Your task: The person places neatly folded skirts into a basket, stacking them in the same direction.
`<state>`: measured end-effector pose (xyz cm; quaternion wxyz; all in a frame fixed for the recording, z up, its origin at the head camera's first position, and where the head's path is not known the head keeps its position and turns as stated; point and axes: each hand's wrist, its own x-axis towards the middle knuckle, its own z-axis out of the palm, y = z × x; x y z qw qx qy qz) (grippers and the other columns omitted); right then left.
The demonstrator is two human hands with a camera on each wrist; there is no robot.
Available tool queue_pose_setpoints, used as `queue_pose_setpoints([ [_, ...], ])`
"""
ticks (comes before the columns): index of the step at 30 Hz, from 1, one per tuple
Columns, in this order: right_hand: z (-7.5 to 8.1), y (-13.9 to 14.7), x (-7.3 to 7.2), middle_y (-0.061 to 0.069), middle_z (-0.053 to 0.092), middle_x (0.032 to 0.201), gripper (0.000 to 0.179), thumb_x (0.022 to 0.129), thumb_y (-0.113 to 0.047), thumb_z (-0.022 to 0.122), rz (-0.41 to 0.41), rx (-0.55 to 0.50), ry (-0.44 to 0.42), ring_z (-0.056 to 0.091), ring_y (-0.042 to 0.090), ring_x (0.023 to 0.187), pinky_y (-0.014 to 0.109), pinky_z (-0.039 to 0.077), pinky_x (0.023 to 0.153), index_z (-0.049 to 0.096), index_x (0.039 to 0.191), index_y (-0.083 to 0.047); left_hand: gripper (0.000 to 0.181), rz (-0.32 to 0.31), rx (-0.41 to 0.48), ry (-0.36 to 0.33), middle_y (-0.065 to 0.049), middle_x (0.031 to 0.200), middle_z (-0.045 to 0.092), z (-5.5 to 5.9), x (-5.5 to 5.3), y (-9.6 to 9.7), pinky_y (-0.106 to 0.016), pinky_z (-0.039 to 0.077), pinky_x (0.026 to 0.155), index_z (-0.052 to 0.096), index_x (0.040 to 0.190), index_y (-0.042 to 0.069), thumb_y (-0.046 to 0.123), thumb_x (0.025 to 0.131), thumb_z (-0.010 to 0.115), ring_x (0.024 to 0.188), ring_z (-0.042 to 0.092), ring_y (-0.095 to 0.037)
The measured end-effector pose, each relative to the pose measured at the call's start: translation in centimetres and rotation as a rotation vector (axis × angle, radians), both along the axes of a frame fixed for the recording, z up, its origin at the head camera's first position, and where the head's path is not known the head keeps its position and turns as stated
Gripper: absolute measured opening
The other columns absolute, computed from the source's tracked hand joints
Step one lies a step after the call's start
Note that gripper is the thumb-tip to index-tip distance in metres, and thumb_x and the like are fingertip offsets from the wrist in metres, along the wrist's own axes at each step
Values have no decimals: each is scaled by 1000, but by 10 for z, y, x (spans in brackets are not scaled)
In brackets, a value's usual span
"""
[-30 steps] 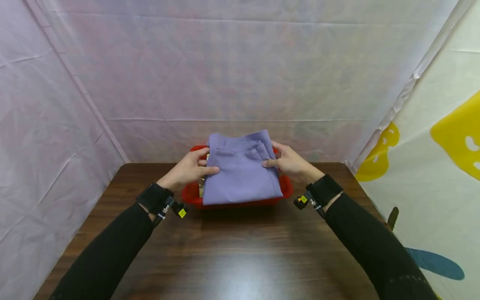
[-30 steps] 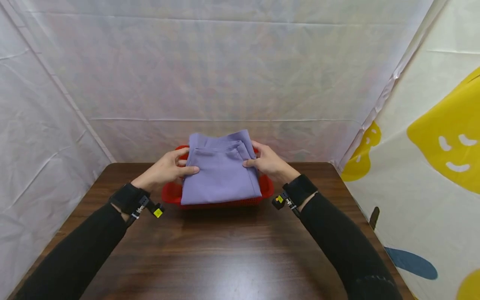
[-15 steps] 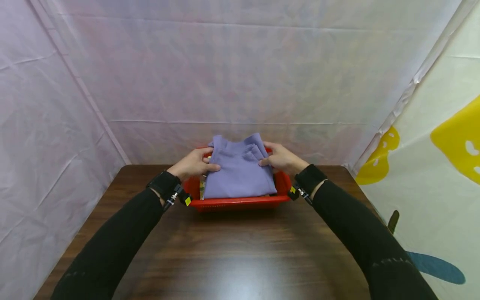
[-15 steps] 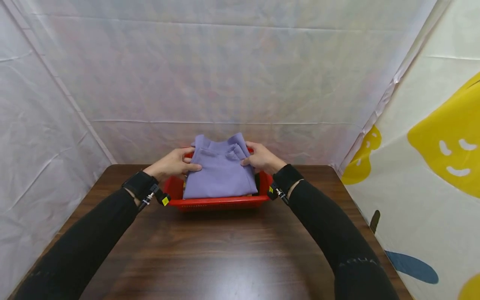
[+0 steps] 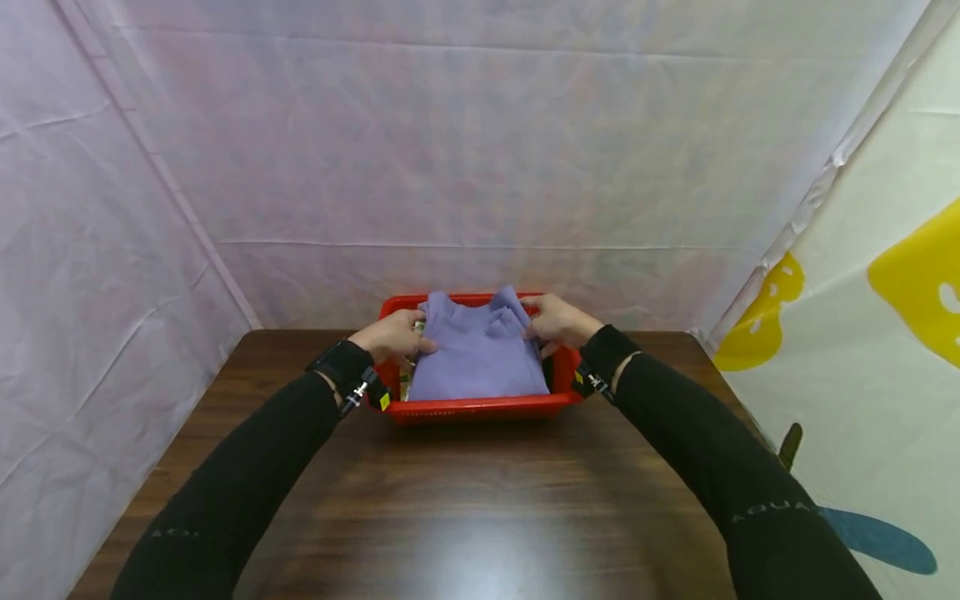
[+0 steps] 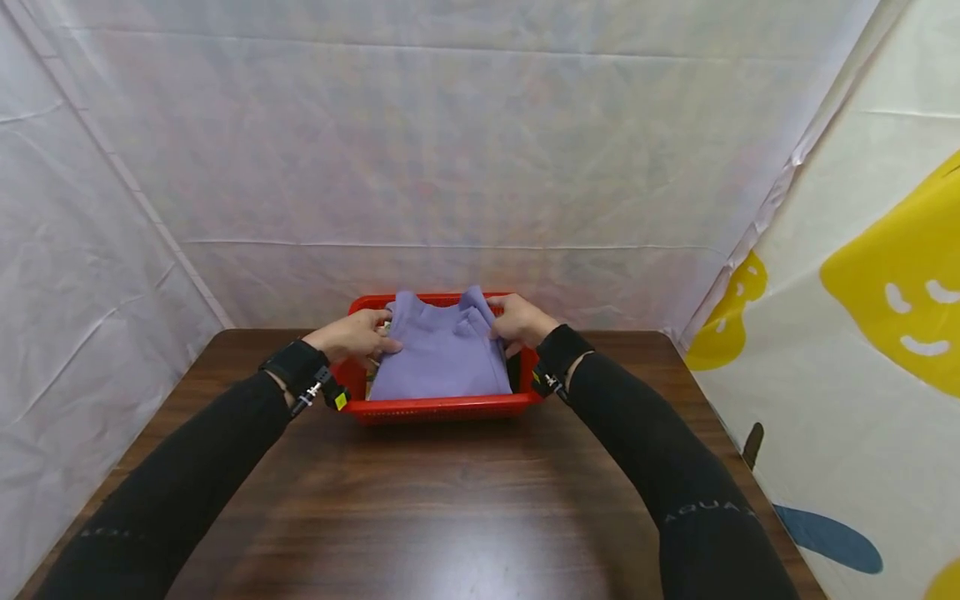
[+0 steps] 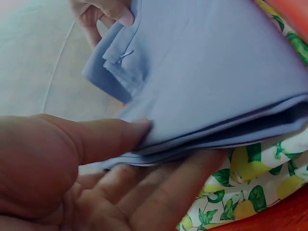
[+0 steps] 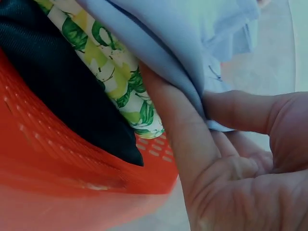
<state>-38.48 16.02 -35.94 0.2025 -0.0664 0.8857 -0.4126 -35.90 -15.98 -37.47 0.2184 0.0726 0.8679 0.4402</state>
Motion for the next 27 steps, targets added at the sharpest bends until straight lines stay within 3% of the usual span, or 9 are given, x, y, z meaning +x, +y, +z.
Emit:
queue_pose_setpoints([
  [4,-1,0,0,19,65,132,87,108,7,65,-8,39,7,72,25,94,43,74,81,31,185,-12,84,8,-46,-15,-28,152,62,1,0,-1,-52,72,103,25,183,-4,11,115,73,102,70,-27],
  [7,-2,0,0,18,62,122,88,106,9,65,-21,60,-8,70,25,86,49,74,91,29,185,-6,85,13,-84,-4,-27,147,63,2,1,-3,-49,72,100,28,181,-5,12,113,76,93,69,-26],
  [10,-4,1,-1,18,61,123,88,106,8,68,-33,69,-34,70,24,88,51,73,97,28,184,-2,87,25,-89,-7,-29,155,61,4,1,-7,-50,71,102,28,181,-8,11,112,77,102,74,-29],
  [14,-5,5,-3,25,60,153,85,109,3,71,-49,63,-34,75,27,100,49,72,101,29,182,2,86,42,-69,-5,-33,159,61,5,3,-12,-54,68,106,27,179,-11,12,113,77,116,79,-36],
  [16,-6,7,-2,27,59,160,83,109,1,72,-54,62,-12,78,30,104,48,71,103,31,181,3,84,56,-72,7,-34,157,63,6,4,-14,-53,67,108,29,178,-11,13,113,77,122,80,-40],
  [18,-4,10,-2,29,62,157,80,111,-2,73,-61,62,13,80,36,107,47,71,104,34,180,4,82,72,-70,15,-33,157,64,8,4,-17,-52,67,110,32,177,-11,14,114,77,126,81,-41],
  [24,1,21,-2,29,75,138,70,113,-8,74,-74,36,75,81,27,91,38,73,93,43,175,6,73,84,-163,114,-23,128,73,12,5,-24,-43,71,103,47,170,-7,22,113,80,102,79,-30],
  [27,3,27,0,30,75,136,66,114,-8,73,-79,8,106,79,25,89,39,73,93,46,173,5,68,69,-210,177,-25,130,77,16,10,-28,-42,71,99,52,167,-6,24,113,80,104,81,-33],
])
